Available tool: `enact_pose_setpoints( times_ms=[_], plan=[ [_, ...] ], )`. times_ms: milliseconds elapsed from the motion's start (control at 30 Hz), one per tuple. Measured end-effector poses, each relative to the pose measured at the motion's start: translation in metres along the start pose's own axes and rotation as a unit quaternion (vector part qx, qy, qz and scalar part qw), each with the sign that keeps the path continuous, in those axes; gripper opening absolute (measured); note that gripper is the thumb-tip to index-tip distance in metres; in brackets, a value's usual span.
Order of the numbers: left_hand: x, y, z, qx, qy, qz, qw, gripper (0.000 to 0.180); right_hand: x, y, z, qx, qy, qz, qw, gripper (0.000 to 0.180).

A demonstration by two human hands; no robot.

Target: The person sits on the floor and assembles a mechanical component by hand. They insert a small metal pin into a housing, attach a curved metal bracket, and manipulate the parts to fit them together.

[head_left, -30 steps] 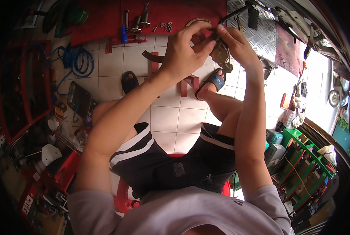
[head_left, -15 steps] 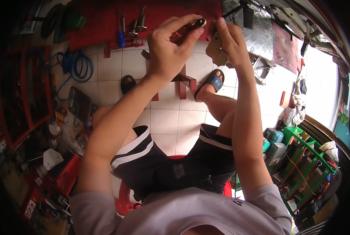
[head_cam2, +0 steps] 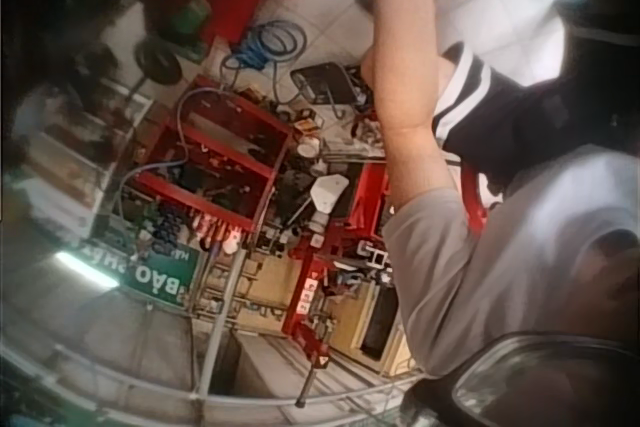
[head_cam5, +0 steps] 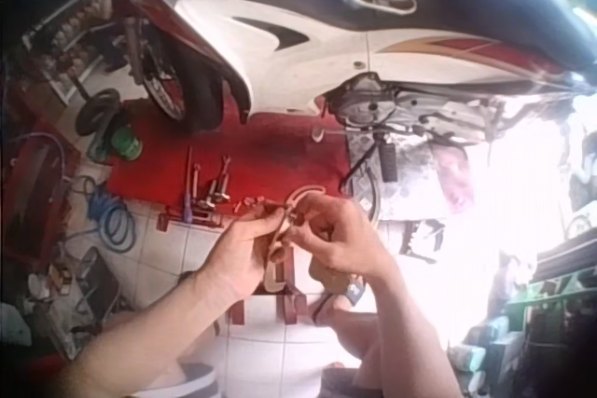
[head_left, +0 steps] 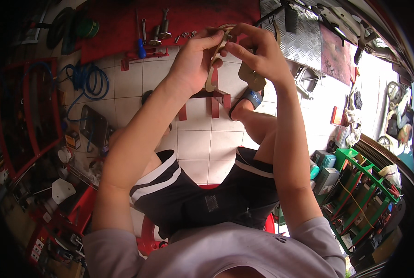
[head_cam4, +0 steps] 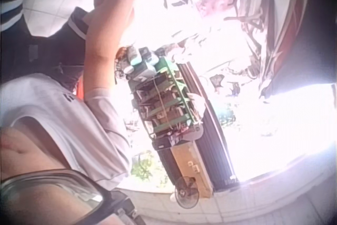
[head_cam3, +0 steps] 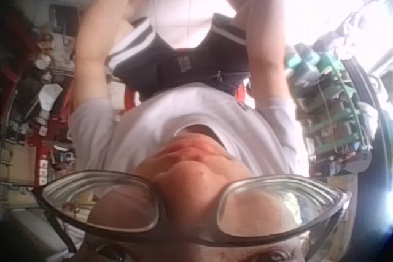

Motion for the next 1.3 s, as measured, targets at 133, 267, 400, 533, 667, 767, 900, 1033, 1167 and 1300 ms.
enact_pose_setpoints(
  times_ms=[133, 267, 400, 533, 667, 767, 900, 1033, 1167, 1300],
  plan=[
    [0.001, 0.002, -0.004, -0.031, 0.028, 0.019, 0.999, 0.013, 0.000, 0.008, -0.002, -0.065, -0.010, 0.037, 0.997, 0.028],
    [0.003, 0.003, -0.004, -0.031, 0.070, 0.021, 0.997, 0.016, 0.001, 0.008, -0.012, -0.057, -0.042, 0.032, 0.997, 0.032],
    [0.002, 0.003, -0.002, -0.024, 0.013, -0.006, 1.000, 0.021, 0.002, 0.003, -0.023, -0.019, -0.062, -0.011, 0.998, 0.031],
    [0.004, 0.005, -0.001, -0.057, -0.039, -0.021, 0.997, 0.023, 0.002, 0.001, -0.024, -0.077, -0.082, -0.007, 0.994, 0.026],
    [0.011, 0.004, 0.000, -0.052, -0.049, -0.051, 0.996, 0.022, 0.002, 0.003, -0.007, -0.029, -0.122, -0.008, 0.992, 0.024],
    [0.018, -0.010, 0.000, 0.195, -0.022, -0.161, 0.967, 0.021, 0.000, -0.004, 0.011, 0.009, -0.143, -0.021, 0.989, 0.023],
    [0.027, -0.049, 0.010, 0.352, -0.009, -0.237, 0.906, 0.018, -0.004, -0.026, 0.037, 0.121, -0.147, -0.035, 0.981, 0.027],
    [0.040, -0.100, 0.054, 0.375, -0.113, -0.296, 0.871, 0.010, -0.020, -0.044, 0.074, 0.135, -0.186, -0.075, 0.970, 0.030],
    [0.091, -0.051, 0.133, 0.419, -0.216, -0.189, 0.861, 0.010, -0.039, -0.072, 0.110, 0.041, -0.251, -0.118, 0.960, 0.030],
    [0.145, 0.042, 0.177, 0.517, -0.202, -0.130, 0.822, 0.010, -0.055, -0.094, 0.128, 0.002, -0.325, -0.170, 0.930, 0.033]
  ],
)
Point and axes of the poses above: each hand's wrist, its own x-axis towards the middle knuckle, its own z-axis out of the back of the hand, y = z × x, the point moved 5 cm from there along x, towards the middle knuckle, and after that the axes turned 13 degrees about -x, right-handed, at the moved point
